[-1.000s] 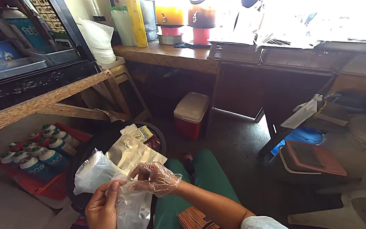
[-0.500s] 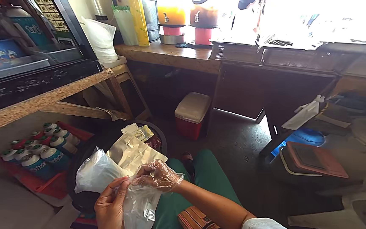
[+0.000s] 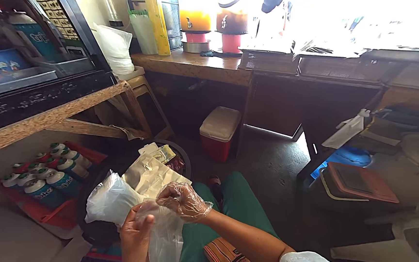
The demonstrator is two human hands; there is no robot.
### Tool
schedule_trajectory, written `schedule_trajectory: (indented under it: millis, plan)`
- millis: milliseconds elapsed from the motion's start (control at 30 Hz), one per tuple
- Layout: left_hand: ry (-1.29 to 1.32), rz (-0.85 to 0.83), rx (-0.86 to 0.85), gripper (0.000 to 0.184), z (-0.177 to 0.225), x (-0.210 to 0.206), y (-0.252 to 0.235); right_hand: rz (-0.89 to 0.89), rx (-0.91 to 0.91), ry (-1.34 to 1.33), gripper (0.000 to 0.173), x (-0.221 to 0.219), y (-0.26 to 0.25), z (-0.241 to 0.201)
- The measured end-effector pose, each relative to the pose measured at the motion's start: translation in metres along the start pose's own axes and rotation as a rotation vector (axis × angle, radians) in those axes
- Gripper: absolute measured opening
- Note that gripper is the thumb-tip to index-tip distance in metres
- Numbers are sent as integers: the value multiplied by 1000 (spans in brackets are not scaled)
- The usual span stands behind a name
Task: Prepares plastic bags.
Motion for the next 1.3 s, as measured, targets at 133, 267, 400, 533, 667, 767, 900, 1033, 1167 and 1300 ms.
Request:
schedule_trajectory:
  millis: [133,267,400,533,667,767,900,1033,1167,1300]
  plan:
    - [35,70,54,16,-4,3,-1,-44,-42,-51,23,-4,-2,-3]
    - [26,156,18,23,-1,10,-2,-69,-149,-20,26,-7,5,5]
    - [61,154,-4,20,-3,15,-3,-42,-160,-41,15,-4,10,15]
    - [123,177,52,22,-4,17,-2,-12,-170,-73,14,-1,10,17]
    - [184,136,59,28,-7,14,-1,-23,-135,-86,13,-4,10,15]
    - [206,130,69,29,-9,14,-1,6,-161,-212,11,-8,12,16]
    - [253,122,97,33,-12,15,-1,-13,-137,-204,17,-12,9,10]
    - [328,139,163,39,-14,14,1,-91,-189,-93,14,-18,10,8]
    - [337,132,258,37,-18,9,6,-93,-131,-57,19,-23,11,8]
    - [321,102,243,42,-23,9,3,9,-59,-39,18,-16,7,3]
Point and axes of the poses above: each hand's wrist, its own y-axis away from the middle knuckle, its own x-axis out of the back of the hand, z = x × y, the point moved 9 cm from there along -y, towards the middle knuckle, and after that the axes turned 12 degrees about x, right-handed, at the moved point
